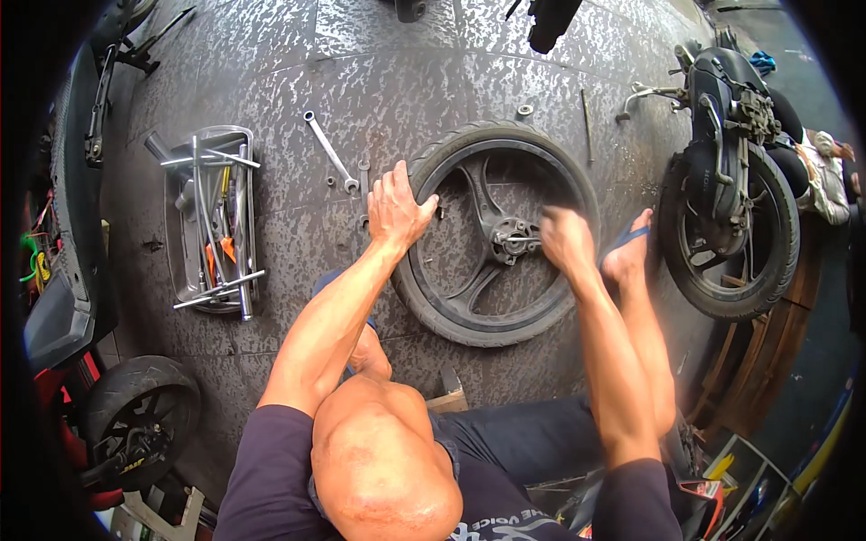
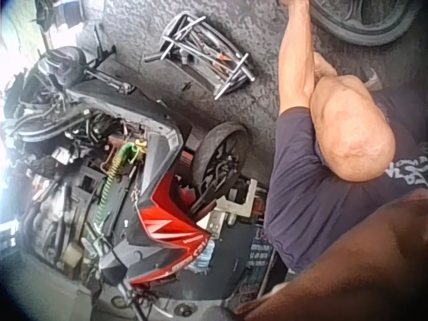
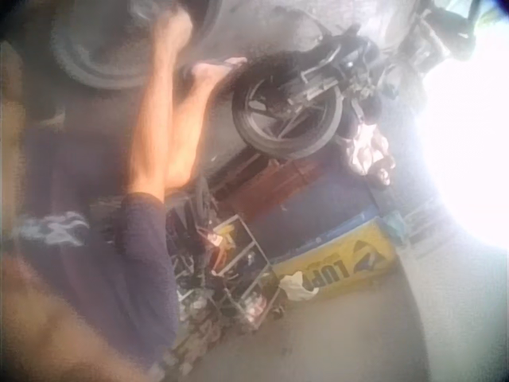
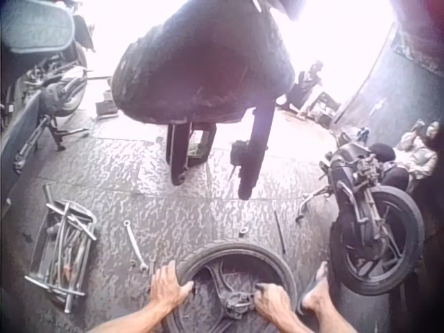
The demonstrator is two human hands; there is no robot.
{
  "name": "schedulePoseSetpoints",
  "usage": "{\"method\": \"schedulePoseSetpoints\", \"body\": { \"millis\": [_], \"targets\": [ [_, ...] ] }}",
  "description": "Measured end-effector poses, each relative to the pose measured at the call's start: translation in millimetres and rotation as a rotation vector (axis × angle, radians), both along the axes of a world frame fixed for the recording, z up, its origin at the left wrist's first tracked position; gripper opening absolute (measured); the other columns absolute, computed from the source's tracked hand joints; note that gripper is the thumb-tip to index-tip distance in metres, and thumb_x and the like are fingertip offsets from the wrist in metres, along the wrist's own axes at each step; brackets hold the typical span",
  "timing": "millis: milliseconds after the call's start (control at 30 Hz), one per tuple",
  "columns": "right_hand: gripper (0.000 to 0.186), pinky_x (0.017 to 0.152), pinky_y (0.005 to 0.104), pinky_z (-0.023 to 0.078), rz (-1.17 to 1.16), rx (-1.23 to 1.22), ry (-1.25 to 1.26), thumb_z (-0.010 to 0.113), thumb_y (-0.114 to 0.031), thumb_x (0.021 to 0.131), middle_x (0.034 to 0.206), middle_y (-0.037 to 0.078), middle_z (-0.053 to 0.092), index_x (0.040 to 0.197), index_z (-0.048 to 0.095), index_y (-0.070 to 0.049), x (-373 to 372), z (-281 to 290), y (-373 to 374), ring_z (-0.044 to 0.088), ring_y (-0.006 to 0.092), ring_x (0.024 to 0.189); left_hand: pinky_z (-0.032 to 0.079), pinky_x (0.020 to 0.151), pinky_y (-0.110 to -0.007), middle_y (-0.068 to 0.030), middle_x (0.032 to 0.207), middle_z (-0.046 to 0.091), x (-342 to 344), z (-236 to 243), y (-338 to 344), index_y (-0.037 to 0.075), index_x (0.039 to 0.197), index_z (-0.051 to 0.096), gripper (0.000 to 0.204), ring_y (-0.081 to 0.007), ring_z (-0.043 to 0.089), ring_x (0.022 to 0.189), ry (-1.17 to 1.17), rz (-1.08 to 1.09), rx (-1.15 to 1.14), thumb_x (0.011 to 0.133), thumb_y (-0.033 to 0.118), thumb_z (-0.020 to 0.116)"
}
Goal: The person unscrews bolts from a motorcycle wheel, removes the old brake disc, unpackages a new brake disc from a Suzuki parts bag, and places the new disc onto the wheel hub.
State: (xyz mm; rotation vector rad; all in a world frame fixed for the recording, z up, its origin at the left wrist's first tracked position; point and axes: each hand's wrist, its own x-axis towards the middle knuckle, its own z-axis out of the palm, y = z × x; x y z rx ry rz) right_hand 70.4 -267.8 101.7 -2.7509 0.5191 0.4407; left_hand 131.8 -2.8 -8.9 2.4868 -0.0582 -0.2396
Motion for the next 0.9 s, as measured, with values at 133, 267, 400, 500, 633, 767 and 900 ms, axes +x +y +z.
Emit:
{"method": "schedulePoseSetpoints", "body": {
  "millis": [133,267,400,500,633,767,900],
  "targets": [
    [0.035,0.095,0.046,0.053,0.203,0.246,0.044,0.055,-0.018,0.087,0.1,0.027,0.071,0.11,0.075,-0.001,11,12,89,0.07,0.0407,0.1,0.045,0.102,-0.05,-0.0205,0.129,0.059,1,-4,8,0.0,0.144,0.044,0.086,-0.038,0.055,0.121,0.021,0.015,-0.001,0.077,0.039,0.082],
    [0.038,0.089,0.0465,0.053,-0.07,0.246,0.276,0.055,-0.027,0.09,0.094,0.032,0.07,0.101,0.075,0.003,-25,19,72,0.071,0.0426,0.096,0.046,0.102,-0.049,-0.0205,0.13,0.058,0,-1,12,0.001,0.144,0.044,0.086,-0.0382,0.055,0.122,0.042,0.022,0.022,0.077,0.04,0.081],
    [0.044,0.073,0.0426,0.052,-0.613,0.423,0.138,0.065,-0.037,0.092,0.081,0.023,0.07,0.097,0.073,0.006,-30,-16,29,0.07,0.032,0.079,0.046,0.105,-0.049,-0.0208,0.132,0.058,2,2,8,0.002,0.144,0.044,0.087,-0.0384,0.054,0.123,0.064,0.012,0.015,0.077,0.04,0.082],
    [0.033,0.074,0.0473,0.055,-0.273,0.159,-0.097,0.065,-0.031,0.091,0.085,0.025,0.072,0.1,0.074,-0.001,-1,-24,40,0.073,0.0379,0.082,0.045,0.106,-0.048,-0.0214,0.133,0.057,5,6,4,0.001,0.144,0.043,0.087,-0.0388,0.053,0.124,0.068,0.006,-0.022,0.077,0.039,0.082],
    [0.024,0.073,0.0506,0.059,0.445,0.015,0.025,0.061,-0.017,0.086,0.084,0.021,0.072,0.104,0.073,-0.007,-4,-10,94,0.072,0.0396,0.08,0.046,0.105,-0.048,-0.0217,0.132,0.057,3,5,9,0.001,0.144,0.043,0.087,-0.0396,0.053,0.124,0.071,0.009,-0.006,0.077,0.039,0.082],
    [0.023,0.078,0.0498,0.059,0.379,-0.146,0.45,0.062,-0.018,0.084,0.08,0.026,0.07,0.096,0.072,-0.001,-48,7,58,0.072,0.0411,0.084,0.046,0.104,-0.048,-0.0221,0.13,0.057,2,2,11,0.0,0.144,0.043,0.086,-0.0401,0.054,0.122,0.035,0.021,-0.017,0.077,0.039,0.081],
    [0.035,0.087,0.0481,0.057,0.129,-0.071,0.1,0.06,-0.018,0.085,0.102,0.027,0.071,0.113,0.072,-0.001,-21,2,6,0.071,0.0403,0.097,0.046,0.104,-0.048,-0.0222,0.131,0.056,-2,-3,6,0.0,0.143,0.044,0.085,-0.0401,0.053,0.122,0.022,0.01,-0.055,0.077,0.038,0.081]
  ]
}}
